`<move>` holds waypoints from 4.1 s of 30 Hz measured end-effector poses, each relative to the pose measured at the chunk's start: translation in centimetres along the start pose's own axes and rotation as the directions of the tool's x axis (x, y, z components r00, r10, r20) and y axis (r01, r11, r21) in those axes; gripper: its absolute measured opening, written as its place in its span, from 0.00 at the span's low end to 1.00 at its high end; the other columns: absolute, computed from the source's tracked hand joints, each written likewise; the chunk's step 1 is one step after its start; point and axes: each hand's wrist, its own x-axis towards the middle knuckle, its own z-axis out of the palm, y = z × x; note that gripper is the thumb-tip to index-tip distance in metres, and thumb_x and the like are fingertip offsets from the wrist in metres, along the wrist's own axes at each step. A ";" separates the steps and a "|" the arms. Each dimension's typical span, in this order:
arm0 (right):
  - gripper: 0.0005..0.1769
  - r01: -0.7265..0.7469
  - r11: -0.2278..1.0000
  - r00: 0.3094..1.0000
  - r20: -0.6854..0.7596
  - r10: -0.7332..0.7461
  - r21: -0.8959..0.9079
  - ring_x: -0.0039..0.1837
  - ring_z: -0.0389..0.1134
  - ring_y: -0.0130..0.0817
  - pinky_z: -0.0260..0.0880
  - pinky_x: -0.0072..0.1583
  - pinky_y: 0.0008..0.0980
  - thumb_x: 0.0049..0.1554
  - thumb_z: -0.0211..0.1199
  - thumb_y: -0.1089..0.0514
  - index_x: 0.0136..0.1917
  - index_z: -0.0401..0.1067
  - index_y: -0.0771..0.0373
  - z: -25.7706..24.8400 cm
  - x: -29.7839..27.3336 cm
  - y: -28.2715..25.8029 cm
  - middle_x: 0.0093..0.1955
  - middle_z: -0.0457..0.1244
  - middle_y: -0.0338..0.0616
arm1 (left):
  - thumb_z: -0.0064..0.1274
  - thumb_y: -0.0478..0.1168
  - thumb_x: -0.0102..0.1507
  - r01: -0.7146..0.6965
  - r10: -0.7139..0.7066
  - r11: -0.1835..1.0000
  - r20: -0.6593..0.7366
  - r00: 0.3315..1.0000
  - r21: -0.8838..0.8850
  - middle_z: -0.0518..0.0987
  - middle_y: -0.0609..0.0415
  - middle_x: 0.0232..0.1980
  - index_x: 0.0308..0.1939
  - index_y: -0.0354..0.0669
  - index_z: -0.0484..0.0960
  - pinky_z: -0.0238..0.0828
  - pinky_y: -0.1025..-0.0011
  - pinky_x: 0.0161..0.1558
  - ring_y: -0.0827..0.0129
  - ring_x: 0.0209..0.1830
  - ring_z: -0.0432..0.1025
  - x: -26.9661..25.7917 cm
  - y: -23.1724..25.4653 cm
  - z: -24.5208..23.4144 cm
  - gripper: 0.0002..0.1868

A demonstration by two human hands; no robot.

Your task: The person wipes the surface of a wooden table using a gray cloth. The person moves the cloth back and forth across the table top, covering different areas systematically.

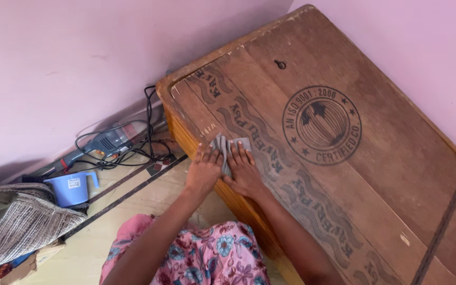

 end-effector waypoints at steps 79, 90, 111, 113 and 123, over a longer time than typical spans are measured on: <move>0.39 -0.489 0.872 0.858 -0.196 0.475 -0.026 0.83 0.30 0.72 0.30 0.76 0.71 0.62 0.47 0.30 0.82 0.52 0.42 -4.1 -13.6 17.2 0.86 0.34 0.62 | 0.35 0.58 0.69 0.194 -0.149 0.968 0.255 0.955 -0.162 0.41 0.36 0.83 0.80 0.39 0.51 0.27 0.48 0.78 0.43 0.83 0.32 9.4 21.4 6.1 0.41; 0.39 -0.482 0.876 0.854 -0.235 0.465 -0.017 0.85 0.30 0.67 0.28 0.76 0.71 0.61 0.47 0.28 0.82 0.53 0.38 -5.6 2.2 26.8 0.87 0.36 0.57 | 0.30 0.59 0.70 0.321 -0.255 0.936 0.347 0.902 -0.146 0.34 0.41 0.84 0.81 0.42 0.45 0.22 0.50 0.78 0.47 0.84 0.26 24.6 14.4 10.3 0.40; 0.43 -0.493 0.870 0.866 -0.100 0.490 -0.013 0.86 0.24 0.58 0.22 0.77 0.69 0.59 0.44 0.23 0.83 0.45 0.32 -6.1 9.0 30.9 0.88 0.30 0.45 | 0.25 0.61 0.72 0.342 -0.305 0.940 0.433 0.848 -0.008 0.31 0.48 0.85 0.82 0.64 0.41 0.21 0.47 0.77 0.43 0.83 0.24 29.3 11.9 11.1 0.35; 0.43 -0.491 0.871 0.866 -0.108 0.488 -0.008 0.86 0.25 0.59 0.22 0.77 0.68 0.59 0.44 0.23 0.83 0.45 0.32 -5.8 7.2 29.3 0.88 0.31 0.45 | 0.24 0.61 0.72 0.317 -0.296 0.948 0.444 0.846 0.028 0.30 0.46 0.85 0.82 0.63 0.39 0.21 0.47 0.76 0.42 0.83 0.23 27.4 12.5 10.4 0.36; 0.43 -0.481 0.876 0.868 -0.157 0.471 -0.028 0.86 0.29 0.61 0.27 0.77 0.69 0.59 0.44 0.23 0.83 0.47 0.34 -3.6 -3.7 20.2 0.88 0.34 0.47 | 0.27 0.62 0.71 0.284 -0.248 0.959 0.496 0.832 0.004 0.29 0.46 0.85 0.83 0.63 0.38 0.22 0.46 0.77 0.41 0.83 0.23 15.2 15.9 5.8 0.38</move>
